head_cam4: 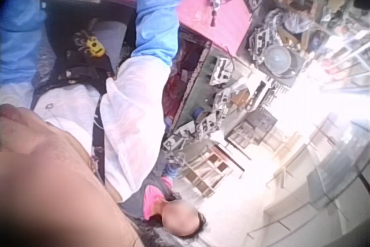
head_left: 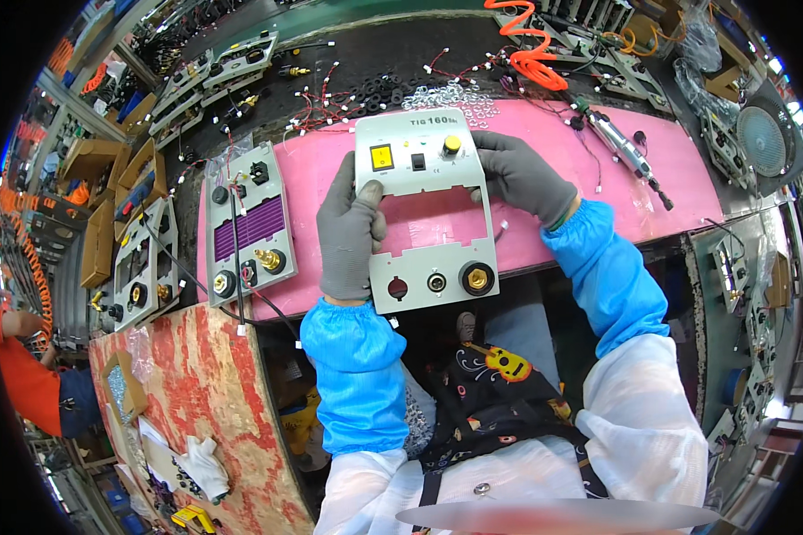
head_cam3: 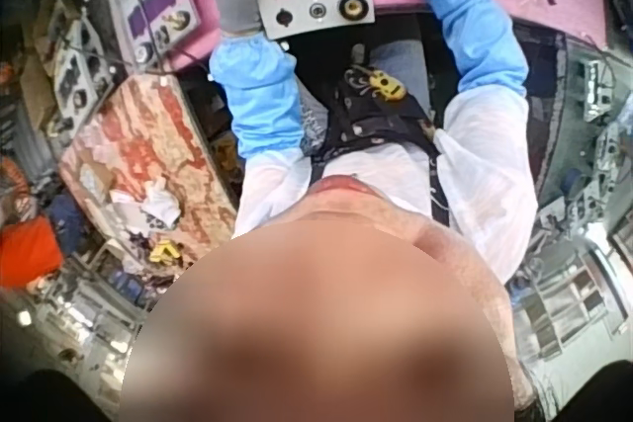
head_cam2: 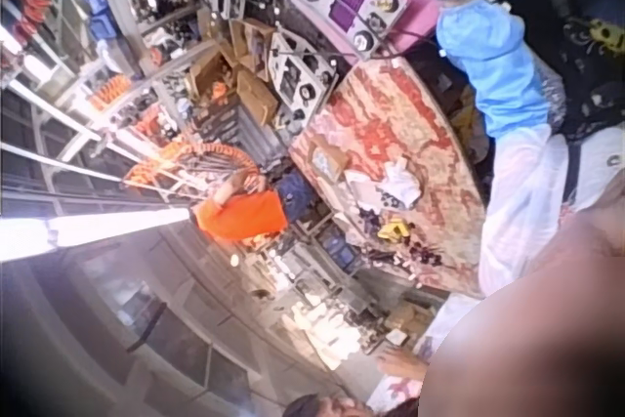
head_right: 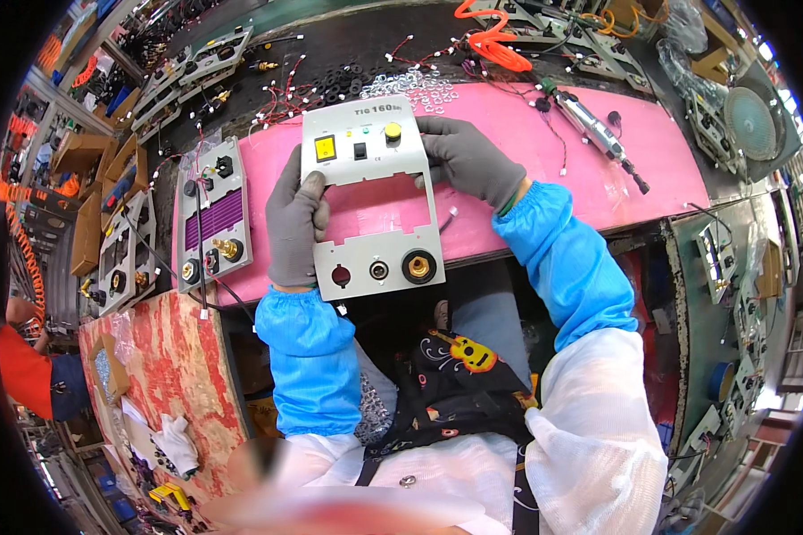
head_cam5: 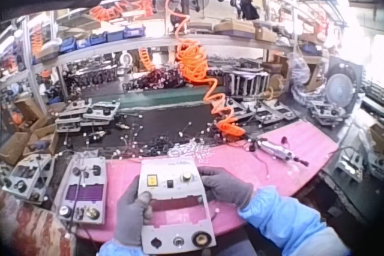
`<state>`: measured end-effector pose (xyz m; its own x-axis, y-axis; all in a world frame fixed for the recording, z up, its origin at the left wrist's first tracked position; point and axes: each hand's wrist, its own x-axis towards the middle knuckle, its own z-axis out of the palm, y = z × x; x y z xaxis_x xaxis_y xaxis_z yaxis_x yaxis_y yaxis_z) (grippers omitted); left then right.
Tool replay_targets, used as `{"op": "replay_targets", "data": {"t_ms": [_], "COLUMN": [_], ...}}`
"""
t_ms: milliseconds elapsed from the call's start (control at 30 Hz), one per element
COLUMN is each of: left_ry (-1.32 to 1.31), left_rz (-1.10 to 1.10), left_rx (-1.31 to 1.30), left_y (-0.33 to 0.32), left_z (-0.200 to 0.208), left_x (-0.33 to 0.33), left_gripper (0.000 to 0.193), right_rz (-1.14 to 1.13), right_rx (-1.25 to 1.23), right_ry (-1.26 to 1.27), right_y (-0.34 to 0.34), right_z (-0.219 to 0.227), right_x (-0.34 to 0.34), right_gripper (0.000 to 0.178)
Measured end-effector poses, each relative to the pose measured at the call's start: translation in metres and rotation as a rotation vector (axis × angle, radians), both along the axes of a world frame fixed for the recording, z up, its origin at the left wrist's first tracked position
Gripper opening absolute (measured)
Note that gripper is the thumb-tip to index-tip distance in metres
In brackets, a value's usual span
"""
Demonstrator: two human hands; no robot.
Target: Assemble internal wiring and components into an electronics control panel housing.
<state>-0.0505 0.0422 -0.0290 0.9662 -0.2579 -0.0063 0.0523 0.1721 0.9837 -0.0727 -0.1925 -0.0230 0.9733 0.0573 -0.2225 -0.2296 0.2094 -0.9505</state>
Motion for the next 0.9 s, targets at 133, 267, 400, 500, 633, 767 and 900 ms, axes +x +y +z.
{"op": "replay_targets", "data": {"t_ms": [133, 267, 400, 500, 633, 767, 900], "left_ry": [-0.014, 0.001, -0.052, -0.041, -0.059, -0.071, -0.077], "left_rz": [-0.069, -0.058, -0.055, -0.066, -0.075, -0.083, -0.055], "left_rx": [-0.129, -0.106, -0.1, -0.15, -0.149, -0.147, -0.135], "left_y": [-0.001, -0.001, -0.002, -0.004, -0.004, -0.004, -0.005], "left_z": [0.002, 0.003, 0.006, 0.004, 0.001, 0.001, 0.001], "left_x": [-0.001, -0.004, -0.008, -0.007, -0.009, -0.008, -0.007], "left_gripper": [0.054, 0.053, 0.055, 0.057, 0.058, 0.058, 0.058], "right_rz": [0.177, 0.125, 0.176, 0.221, 0.204, 0.114, 0.196], "right_rx": [0.437, 0.361, 0.502, 0.538, 0.48, 0.466, 0.093], "right_ry": [-0.039, -0.106, -0.117, -0.157, -0.18, -0.242, -0.465], "right_y": [-0.007, 0.006, 0.002, 0.0, -0.001, -0.001, -0.004], "right_z": [-0.012, -0.016, -0.03, -0.033, -0.032, -0.036, -0.023], "right_x": [0.004, -0.003, 0.003, 0.003, -0.002, -0.008, -0.003], "right_gripper": [0.028, 0.024, 0.034, 0.036, 0.038, 0.032, 0.029]}}
